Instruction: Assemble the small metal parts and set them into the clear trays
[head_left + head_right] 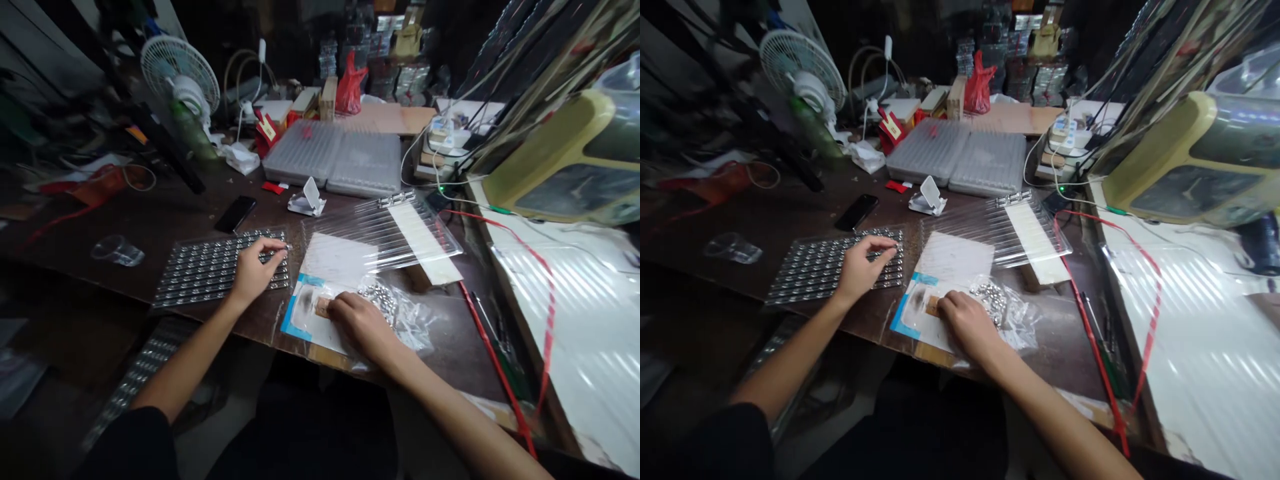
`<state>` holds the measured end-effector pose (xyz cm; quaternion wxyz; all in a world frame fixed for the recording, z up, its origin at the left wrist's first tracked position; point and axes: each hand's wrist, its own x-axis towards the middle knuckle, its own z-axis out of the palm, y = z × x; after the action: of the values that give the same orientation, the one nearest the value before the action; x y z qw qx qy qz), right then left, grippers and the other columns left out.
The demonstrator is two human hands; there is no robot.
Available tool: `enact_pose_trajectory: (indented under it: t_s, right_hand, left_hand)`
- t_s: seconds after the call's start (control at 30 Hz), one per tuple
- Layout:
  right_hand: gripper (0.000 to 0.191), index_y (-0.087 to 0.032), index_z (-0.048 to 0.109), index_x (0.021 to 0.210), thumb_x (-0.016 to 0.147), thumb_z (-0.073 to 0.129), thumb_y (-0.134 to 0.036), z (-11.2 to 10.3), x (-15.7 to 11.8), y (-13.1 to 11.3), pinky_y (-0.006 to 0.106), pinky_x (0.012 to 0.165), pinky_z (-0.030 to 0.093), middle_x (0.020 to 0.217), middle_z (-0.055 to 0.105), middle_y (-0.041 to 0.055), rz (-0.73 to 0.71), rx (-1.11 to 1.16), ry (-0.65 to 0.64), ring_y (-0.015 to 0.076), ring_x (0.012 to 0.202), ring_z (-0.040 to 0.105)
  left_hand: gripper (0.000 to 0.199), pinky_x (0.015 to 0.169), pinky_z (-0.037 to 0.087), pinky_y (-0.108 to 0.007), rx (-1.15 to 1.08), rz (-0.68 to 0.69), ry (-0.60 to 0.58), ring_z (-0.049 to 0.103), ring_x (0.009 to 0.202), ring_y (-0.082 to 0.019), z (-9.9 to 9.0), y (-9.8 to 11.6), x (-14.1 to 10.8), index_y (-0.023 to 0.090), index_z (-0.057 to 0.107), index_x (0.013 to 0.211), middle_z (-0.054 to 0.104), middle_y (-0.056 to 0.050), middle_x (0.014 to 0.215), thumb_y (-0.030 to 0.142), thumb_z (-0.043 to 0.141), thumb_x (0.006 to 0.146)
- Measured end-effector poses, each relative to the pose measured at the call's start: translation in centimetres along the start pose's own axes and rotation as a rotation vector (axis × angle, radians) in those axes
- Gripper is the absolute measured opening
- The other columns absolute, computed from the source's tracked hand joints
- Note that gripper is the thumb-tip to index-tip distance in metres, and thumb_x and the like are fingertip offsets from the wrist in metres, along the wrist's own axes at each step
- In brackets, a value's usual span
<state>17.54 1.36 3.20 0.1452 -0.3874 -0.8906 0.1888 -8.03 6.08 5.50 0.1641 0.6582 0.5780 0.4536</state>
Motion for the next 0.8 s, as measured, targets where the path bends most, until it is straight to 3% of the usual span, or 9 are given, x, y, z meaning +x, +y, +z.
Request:
enact_pose_trajectory:
  t_s: [0.13, 0.3, 0.4, 0.5, 0.67, 0.8]
  right_hand:
    - [0.017, -0.014, 0.065, 0.097, 0.092, 0.052, -0.006, 0.4, -0.2, -0.7, 0.032, 0.077, 0.049, 0.095, 0.065, 0.0099, -0.096, -0.215, 0.011, 0.0217, 0.087, 0.059]
    - [0.017, -0.017, 0.067, 0.102, 0.094, 0.053, -0.012, 0.0, -0.2, -0.5, 0.03, 0.074, 0.05, 0.094, 0.066, 0.0067, -0.055, -0.151, -0.007, 0.0195, 0.084, 0.062]
    - [0.026, -0.016, 0.066, 0.114, 0.095, 0.048, -0.013, -0.9, -0.4, 0.2, 0.03, 0.079, 0.051, 0.102, 0.068, 0.0088, -0.014, -0.043, 0.075, 0.0202, 0.091, 0.063]
    - [0.028, -0.016, 0.069, 0.111, 0.095, 0.046, -0.015, -2.8, -1.0, 1.2, 0.03, 0.08, 0.051, 0.102, 0.069, 0.0099, 0.045, 0.059, 0.127, 0.02, 0.091, 0.066]
    - [0.013, -0.021, 0.074, 0.094, 0.086, 0.064, -0.021, -6.1, -2.8, 2.7, 0.028, 0.064, 0.046, 0.09, 0.074, 0.0076, 0.239, 0.027, -0.086, 0.0212, 0.079, 0.069]
    - [0.013, -0.019, 0.074, 0.09, 0.078, 0.073, -0.017, -6.2, -3.6, 2.8, 0.029, 0.065, 0.045, 0.094, 0.074, 0.01, 0.301, -0.072, -0.143, 0.0253, 0.083, 0.07]
  left_hand:
    - [0.026, 0.082, 0.055, -0.03, 0.095, -0.056, -0.053, 0.069, 0.087, -0.019, -2.1, -3.9, 5.9, 0.015, 0.067, 0.104, 0.073, -0.009, 0.101, 0.032, 0.061, 0.086]
    - [0.024, 0.084, 0.053, -0.03, 0.297, -0.044, -0.219, 0.069, 0.089, -0.02, -1.5, -6.8, 9.2, 0.015, 0.07, 0.1, 0.075, -0.009, 0.098, 0.031, 0.059, 0.085]
    - [0.02, 0.087, 0.051, -0.031, 0.35, 0.002, -0.307, 0.069, 0.09, -0.021, -0.7, -7.1, 9.6, 0.019, 0.074, 0.091, 0.076, -0.007, 0.096, 0.032, 0.061, 0.083]
    - [0.019, 0.09, 0.049, -0.032, 0.434, 0.035, -0.363, 0.068, 0.092, -0.022, -0.5, -6.9, 9.9, 0.021, 0.075, 0.085, 0.076, -0.006, 0.097, 0.033, 0.06, 0.082]
    - [0.014, 0.09, 0.047, -0.035, 0.58, 0.05, -0.405, 0.066, 0.092, -0.026, -1.8, -6.6, 10.7, 0.024, 0.075, 0.074, 0.076, -0.006, 0.093, 0.03, 0.063, 0.074]
    - [0.014, 0.088, 0.047, -0.037, 0.667, 0.097, -0.395, 0.067, 0.089, -0.03, -1.5, -5.1, 11.3, 0.023, 0.075, 0.073, 0.076, -0.007, 0.089, 0.029, 0.062, 0.074]
